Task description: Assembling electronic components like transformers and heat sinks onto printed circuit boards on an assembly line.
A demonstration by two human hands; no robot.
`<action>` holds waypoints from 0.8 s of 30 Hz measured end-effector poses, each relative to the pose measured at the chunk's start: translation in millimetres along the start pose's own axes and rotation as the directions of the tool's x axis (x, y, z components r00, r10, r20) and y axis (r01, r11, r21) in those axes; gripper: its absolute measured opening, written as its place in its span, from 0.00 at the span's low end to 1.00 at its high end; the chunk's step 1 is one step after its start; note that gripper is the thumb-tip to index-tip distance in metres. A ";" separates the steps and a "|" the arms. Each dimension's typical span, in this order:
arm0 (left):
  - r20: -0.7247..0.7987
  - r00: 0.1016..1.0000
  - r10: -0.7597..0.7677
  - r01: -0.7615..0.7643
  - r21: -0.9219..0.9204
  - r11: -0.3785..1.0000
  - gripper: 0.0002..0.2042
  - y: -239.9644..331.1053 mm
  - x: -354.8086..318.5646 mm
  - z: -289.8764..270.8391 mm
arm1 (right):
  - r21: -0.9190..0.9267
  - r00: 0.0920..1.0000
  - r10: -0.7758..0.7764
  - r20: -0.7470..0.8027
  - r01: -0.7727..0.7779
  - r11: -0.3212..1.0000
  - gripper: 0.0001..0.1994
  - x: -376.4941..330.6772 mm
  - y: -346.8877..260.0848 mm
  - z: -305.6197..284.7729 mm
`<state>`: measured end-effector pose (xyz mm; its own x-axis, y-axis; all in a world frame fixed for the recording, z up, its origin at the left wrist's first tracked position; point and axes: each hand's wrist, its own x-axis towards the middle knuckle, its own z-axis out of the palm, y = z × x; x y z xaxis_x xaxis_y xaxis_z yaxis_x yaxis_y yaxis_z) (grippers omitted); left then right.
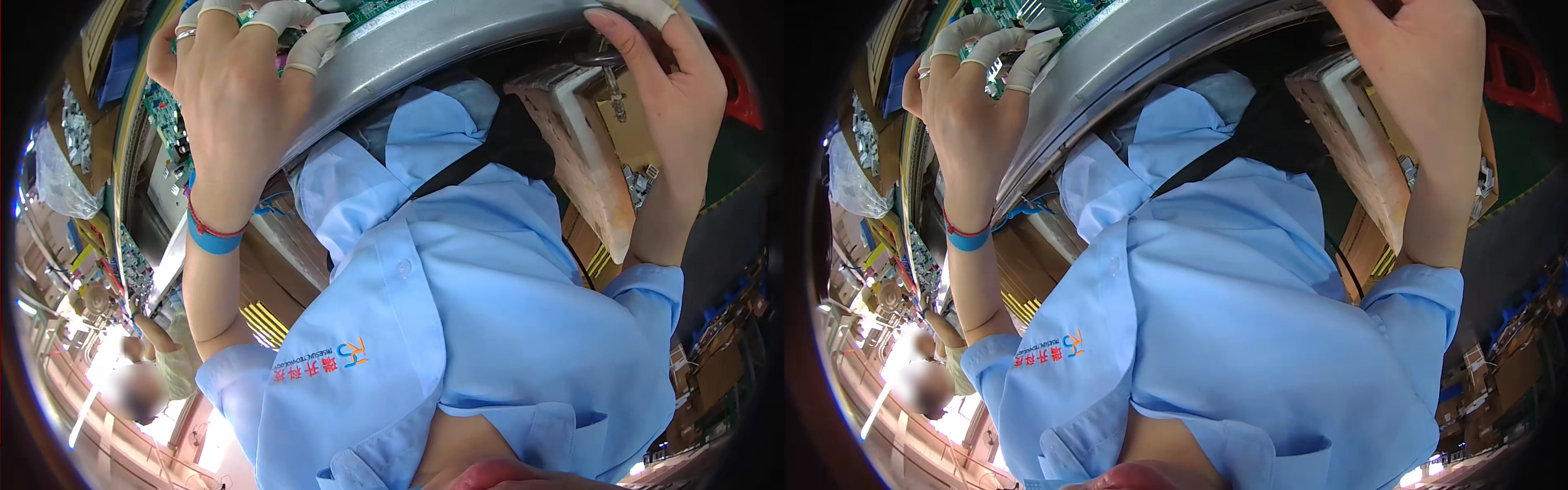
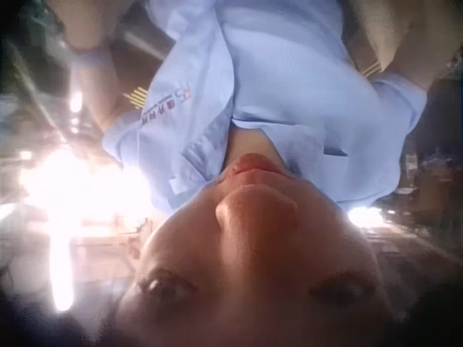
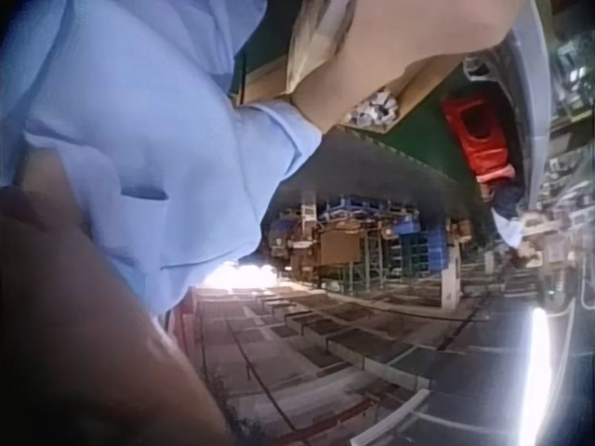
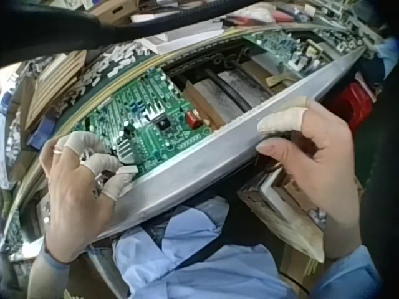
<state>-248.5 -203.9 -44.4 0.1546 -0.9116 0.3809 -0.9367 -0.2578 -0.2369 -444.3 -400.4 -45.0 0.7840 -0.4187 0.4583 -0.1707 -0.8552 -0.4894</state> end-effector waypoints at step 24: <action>0.051 0.996 0.078 -0.083 0.103 0.991 0.09 -4.3 -2.2 2.0 | 0.034 0.952 0.305 -0.036 -0.304 0.952 0.10 -63.8 77.7 -12.4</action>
<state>-244.3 -201.5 -46.0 0.0967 -0.9442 0.3150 -0.9090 -0.2126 -0.3584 -515.0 -443.9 -103.0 0.6721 -0.6707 0.3136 -0.3809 -0.6764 -0.6304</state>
